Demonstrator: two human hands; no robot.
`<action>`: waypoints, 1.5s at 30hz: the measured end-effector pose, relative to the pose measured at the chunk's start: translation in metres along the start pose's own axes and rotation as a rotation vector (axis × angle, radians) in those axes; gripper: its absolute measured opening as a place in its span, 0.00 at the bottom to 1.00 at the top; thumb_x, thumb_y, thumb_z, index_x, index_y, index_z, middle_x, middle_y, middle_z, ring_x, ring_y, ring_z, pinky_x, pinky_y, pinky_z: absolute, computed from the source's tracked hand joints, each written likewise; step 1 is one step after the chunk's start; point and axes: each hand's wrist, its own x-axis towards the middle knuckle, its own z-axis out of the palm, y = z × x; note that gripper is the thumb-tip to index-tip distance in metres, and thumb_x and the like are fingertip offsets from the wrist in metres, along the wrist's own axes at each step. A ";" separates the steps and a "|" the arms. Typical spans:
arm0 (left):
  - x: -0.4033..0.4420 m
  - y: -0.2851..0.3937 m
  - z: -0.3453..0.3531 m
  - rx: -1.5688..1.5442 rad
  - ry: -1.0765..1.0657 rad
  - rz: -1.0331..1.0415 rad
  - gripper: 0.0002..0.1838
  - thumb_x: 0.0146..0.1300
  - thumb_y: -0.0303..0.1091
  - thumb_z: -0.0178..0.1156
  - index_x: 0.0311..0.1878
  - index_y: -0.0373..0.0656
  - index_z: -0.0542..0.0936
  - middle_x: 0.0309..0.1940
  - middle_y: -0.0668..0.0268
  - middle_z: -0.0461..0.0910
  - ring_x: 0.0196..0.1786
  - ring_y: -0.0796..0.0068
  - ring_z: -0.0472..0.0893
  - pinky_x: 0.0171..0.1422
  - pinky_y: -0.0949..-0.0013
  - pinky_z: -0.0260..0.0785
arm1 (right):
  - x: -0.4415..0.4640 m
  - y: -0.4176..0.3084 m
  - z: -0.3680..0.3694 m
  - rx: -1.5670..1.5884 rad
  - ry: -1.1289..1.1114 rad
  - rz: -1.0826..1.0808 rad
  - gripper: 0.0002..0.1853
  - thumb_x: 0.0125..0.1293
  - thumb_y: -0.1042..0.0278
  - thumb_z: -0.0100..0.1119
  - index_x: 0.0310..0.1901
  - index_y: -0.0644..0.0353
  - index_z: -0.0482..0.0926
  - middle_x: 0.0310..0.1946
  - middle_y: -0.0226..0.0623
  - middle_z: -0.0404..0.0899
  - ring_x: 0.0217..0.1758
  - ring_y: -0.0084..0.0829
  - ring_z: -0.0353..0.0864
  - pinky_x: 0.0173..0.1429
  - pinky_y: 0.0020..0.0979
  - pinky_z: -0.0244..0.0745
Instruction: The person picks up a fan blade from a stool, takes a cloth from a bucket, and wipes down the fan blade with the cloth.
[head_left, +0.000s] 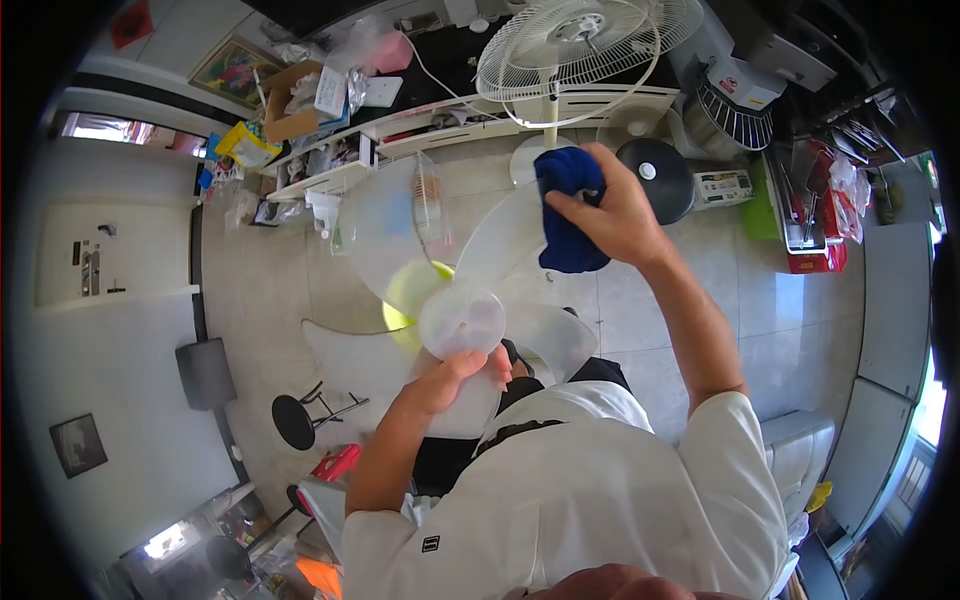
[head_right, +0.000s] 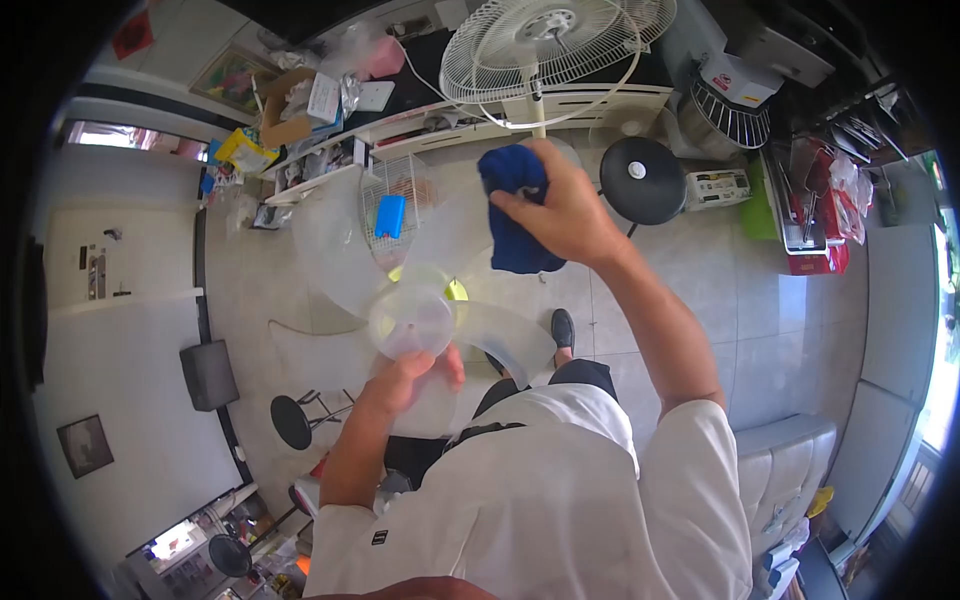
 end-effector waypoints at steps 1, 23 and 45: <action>0.000 0.002 0.000 0.024 -0.003 -0.017 0.25 0.65 0.49 0.63 0.55 0.39 0.75 0.36 0.58 0.82 0.37 0.62 0.84 0.42 0.59 0.78 | 0.000 0.012 -0.002 -0.023 0.046 -0.054 0.23 0.64 0.71 0.73 0.58 0.64 0.76 0.44 0.34 0.84 0.45 0.22 0.81 0.52 0.29 0.80; 0.034 -0.001 0.020 -0.355 -0.114 0.049 0.25 0.65 0.54 0.66 0.49 0.39 0.79 0.33 0.58 0.82 0.36 0.60 0.84 0.40 0.57 0.78 | -0.020 -0.006 0.029 0.697 -0.298 0.474 0.33 0.57 0.58 0.82 0.61 0.63 0.79 0.48 0.35 0.85 0.44 0.24 0.85 0.53 0.29 0.82; 0.024 -0.021 -0.039 -0.178 0.334 0.180 0.21 0.73 0.47 0.60 0.57 0.39 0.77 0.39 0.58 0.84 0.41 0.63 0.85 0.43 0.58 0.79 | -0.070 0.057 -0.031 1.304 -0.124 0.438 0.28 0.58 0.67 0.57 0.61 0.70 0.73 0.46 0.59 0.82 0.44 0.50 0.86 0.53 0.49 0.86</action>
